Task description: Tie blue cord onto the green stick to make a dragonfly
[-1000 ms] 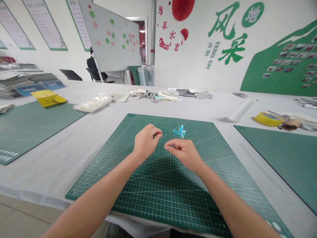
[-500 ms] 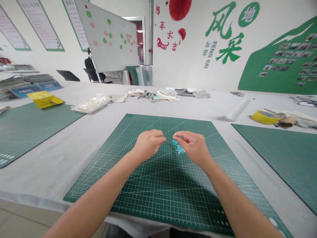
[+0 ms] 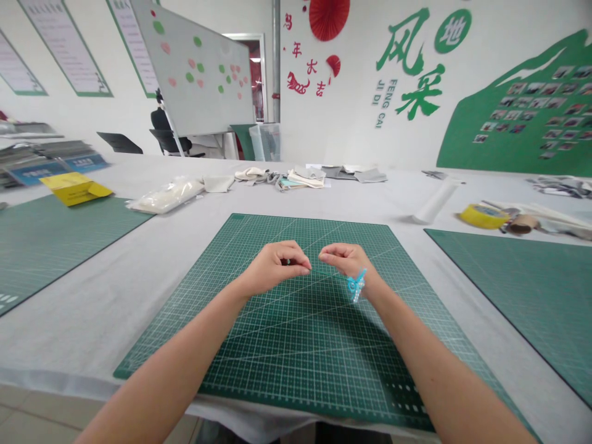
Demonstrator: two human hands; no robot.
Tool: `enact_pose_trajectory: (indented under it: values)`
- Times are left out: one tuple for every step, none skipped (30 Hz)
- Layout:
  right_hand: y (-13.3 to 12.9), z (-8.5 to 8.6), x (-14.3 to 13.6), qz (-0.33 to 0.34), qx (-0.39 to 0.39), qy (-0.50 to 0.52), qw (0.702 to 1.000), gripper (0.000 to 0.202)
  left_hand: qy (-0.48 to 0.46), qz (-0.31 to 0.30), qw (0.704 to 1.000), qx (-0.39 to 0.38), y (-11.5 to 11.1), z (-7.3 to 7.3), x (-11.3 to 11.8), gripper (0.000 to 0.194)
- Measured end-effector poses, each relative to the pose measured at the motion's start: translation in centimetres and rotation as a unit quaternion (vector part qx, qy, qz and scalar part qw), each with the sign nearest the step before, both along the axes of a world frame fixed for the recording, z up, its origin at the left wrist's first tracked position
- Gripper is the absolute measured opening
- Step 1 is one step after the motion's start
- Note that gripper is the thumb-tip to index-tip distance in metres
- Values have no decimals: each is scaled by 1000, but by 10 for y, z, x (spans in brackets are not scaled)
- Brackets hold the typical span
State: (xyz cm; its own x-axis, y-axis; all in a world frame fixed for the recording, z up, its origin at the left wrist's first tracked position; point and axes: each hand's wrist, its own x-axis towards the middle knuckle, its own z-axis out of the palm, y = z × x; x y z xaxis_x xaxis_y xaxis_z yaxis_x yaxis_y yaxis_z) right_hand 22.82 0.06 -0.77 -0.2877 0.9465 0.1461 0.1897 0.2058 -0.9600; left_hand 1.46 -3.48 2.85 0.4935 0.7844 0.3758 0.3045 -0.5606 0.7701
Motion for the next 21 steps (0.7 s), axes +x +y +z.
enact_pose_trajectory:
  values:
    - [0,-2,-3,4,-4,4,1000,26,-13,12,1000,-4,2,-1,0,6]
    - [-1,-5,-5,4,-5,4,1000,26,-25,26,999,-8,4,-2,-1,6]
    - [-1,-7,-7,1,-3,2,1000,25,-37,42,998,-10,6,-4,-1,7]
    - [-2,-8,-10,-2,1,-1,1000,24,-49,61,997,-11,8,-5,-2,7]
    - [-3,-10,-11,-5,6,-4,1000,23,-59,80,995,-11,10,-7,-2,8]
    - [-4,-11,-13,-8,10,-6,1000,22,-69,99,993,-10,11,-9,-3,8]
    - [-6,-12,-15,-6,12,-6,1000,21,-79,118,990,-6,13,-10,-4,8]
    - [-7,-13,-18,-2,12,-4,1000,20,-87,136,987,-2,14,-12,-4,8]
    - [-9,-13,-20,2,10,-1,1000,20,-94,154,984,1,15,-13,-5,8]
    - [-10,-13,-22,3,7,4,1000,20,-99,170,980,5,16,-14,-5,8]
    - [-12,-13,-25,4,4,11,1000,20,-102,185,977,7,17,-15,-6,8]
    - [-14,-13,-28,4,4,17,1000,19,-102,199,975,9,17,-16,-6,8]
    - [-16,-12,-30,1,5,21,1000,19,-100,212,972,12,17,-16,-6,8]
    - [-19,-11,-32,-4,9,20,1000,18,-94,225,970,16,18,-16,-6,7]
    - [-21,-9,-34,-10,15,13,1000,18,-86,237,968,21,18,-17,-6,7]
    - [-24,-8,-36,-15,23,1,1000,18,-76,248,966,27,18,-17,-6,6]
    - [-27,-5,-37,-19,34,-14,999,18,-63,257,964,35,18,-17,-6,6]
    - [-30,-3,-38,-21,49,-32,998,18,-50,263,962,45,18,-18,-5,5]
    - [-33,0,-38,-22,66,-50,996,17,-36,267,961,57,18,-18,-5,5]
    - [-36,2,-39,-24,87,-66,994,17,-21,270,960,70,17,-19,-5,5]
    - [-38,5,-39,-26,109,-81,990,17,-5,272,959,84,16,-19,-4,6]
